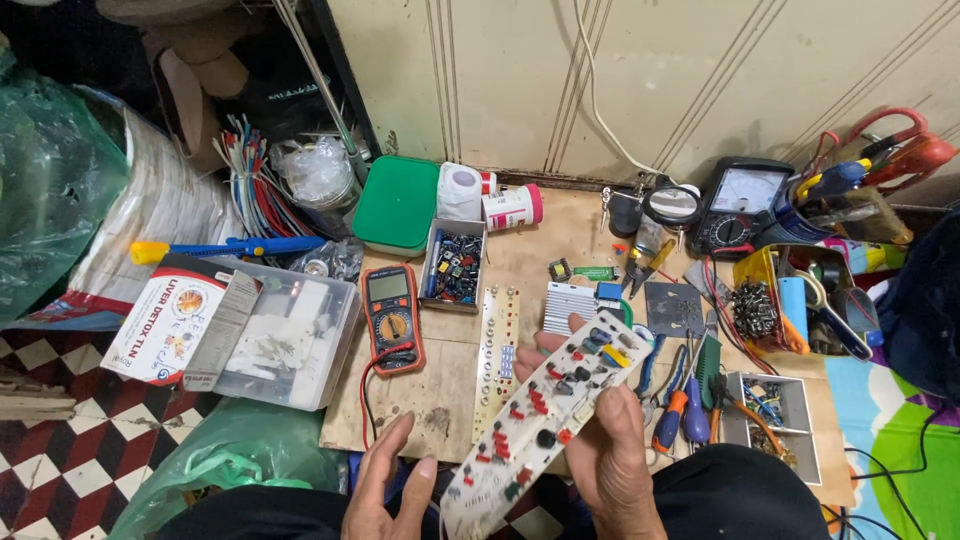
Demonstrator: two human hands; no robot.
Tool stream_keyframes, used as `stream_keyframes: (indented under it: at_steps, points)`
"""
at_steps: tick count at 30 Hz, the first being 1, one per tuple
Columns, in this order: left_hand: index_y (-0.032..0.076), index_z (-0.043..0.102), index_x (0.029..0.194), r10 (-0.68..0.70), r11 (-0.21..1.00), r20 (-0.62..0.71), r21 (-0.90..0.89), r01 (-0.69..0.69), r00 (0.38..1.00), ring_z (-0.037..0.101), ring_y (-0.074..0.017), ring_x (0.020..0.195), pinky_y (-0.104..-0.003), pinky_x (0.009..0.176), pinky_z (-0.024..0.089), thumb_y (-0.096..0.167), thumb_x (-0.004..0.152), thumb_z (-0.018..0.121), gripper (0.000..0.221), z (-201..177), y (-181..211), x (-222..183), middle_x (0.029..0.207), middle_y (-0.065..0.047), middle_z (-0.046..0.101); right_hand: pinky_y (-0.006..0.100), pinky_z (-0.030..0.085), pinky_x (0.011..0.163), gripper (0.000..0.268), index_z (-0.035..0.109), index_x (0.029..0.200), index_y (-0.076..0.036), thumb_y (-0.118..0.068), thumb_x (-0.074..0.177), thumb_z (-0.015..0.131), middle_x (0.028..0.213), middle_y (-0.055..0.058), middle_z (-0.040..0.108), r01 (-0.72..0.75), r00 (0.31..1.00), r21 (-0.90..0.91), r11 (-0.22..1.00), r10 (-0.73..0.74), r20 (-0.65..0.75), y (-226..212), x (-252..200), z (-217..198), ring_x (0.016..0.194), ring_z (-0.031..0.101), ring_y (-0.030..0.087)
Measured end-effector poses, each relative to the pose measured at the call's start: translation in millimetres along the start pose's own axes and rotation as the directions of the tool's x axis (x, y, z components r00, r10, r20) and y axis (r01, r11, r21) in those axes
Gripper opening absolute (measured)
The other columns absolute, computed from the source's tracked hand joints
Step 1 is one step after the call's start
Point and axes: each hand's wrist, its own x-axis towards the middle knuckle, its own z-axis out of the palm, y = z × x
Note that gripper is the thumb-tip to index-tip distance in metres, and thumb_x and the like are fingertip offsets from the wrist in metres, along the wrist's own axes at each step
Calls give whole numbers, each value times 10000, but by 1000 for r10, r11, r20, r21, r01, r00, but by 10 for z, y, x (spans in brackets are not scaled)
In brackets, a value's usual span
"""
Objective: The person is sorting through a bag of electronic circuit boards and arranging them on a workspace for inspection.
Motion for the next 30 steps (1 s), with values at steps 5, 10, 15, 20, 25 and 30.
stream_keyframes:
  at_steps: [5, 10, 15, 20, 25, 30]
  points:
    - [192, 904, 1217, 544, 839, 31, -45, -542, 839, 811, -124, 1207, -325, 1030, 605, 312, 992, 696, 329, 49, 1008, -254, 1260, 16, 882, 654, 524, 1171, 1028, 398, 1627, 143, -453, 916, 842, 1522, 374, 632, -191, 977, -61, 980, 184, -105, 104, -96, 60, 1350, 675, 498]
    - [202, 863, 1265, 318, 947, 230, -119, -297, 920, 821, -92, 1207, -260, 859, 679, 386, 999, 704, 361, 254, 1225, -109, 1288, 36, 838, 626, 516, 1167, 960, 527, 1554, 156, -379, 780, 719, 1499, 388, 683, -342, 873, -49, 938, 298, -385, 119, -146, 105, 1372, 664, 506]
    - [208, 919, 1204, 412, 910, 192, -142, -390, 891, 721, -104, 1155, -259, 901, 635, 323, 975, 782, 291, 438, 1045, 6, 1161, 20, 820, 592, 538, 1160, 841, 588, 1485, 134, -474, 921, 730, 1445, 339, 724, -285, 945, -126, 950, 256, -205, 209, -164, 19, 1339, 700, 463]
    - [197, 927, 1165, 436, 897, 142, -147, -416, 889, 743, -91, 1116, -253, 836, 624, 312, 959, 809, 264, 437, 975, 71, 1131, 24, 825, 602, 429, 1245, 819, 491, 1676, -7, -375, 947, 438, 1629, 263, 611, -442, 702, 127, 888, 431, -567, 89, -29, 507, 1462, 576, 435]
    - [181, 944, 1087, 414, 905, 103, -154, -397, 904, 773, -83, 1039, -240, 838, 598, 288, 925, 857, 213, 464, 891, 169, 1090, 36, 851, 572, 430, 1257, 794, 523, 1696, -114, -395, 961, 414, 1654, 201, 639, -534, 526, 185, 825, 495, -692, -68, 78, 958, 1474, 592, 389]
    - [181, 933, 1057, 495, 865, 61, -127, -485, 867, 731, -93, 1034, -244, 833, 611, 272, 932, 853, 174, 461, 857, 177, 1055, 33, 882, 626, 452, 1217, 850, 531, 1664, -25, -409, 914, 427, 1628, 255, 641, -526, 624, 125, 841, 482, -615, 39, 34, 793, 1455, 603, 445]
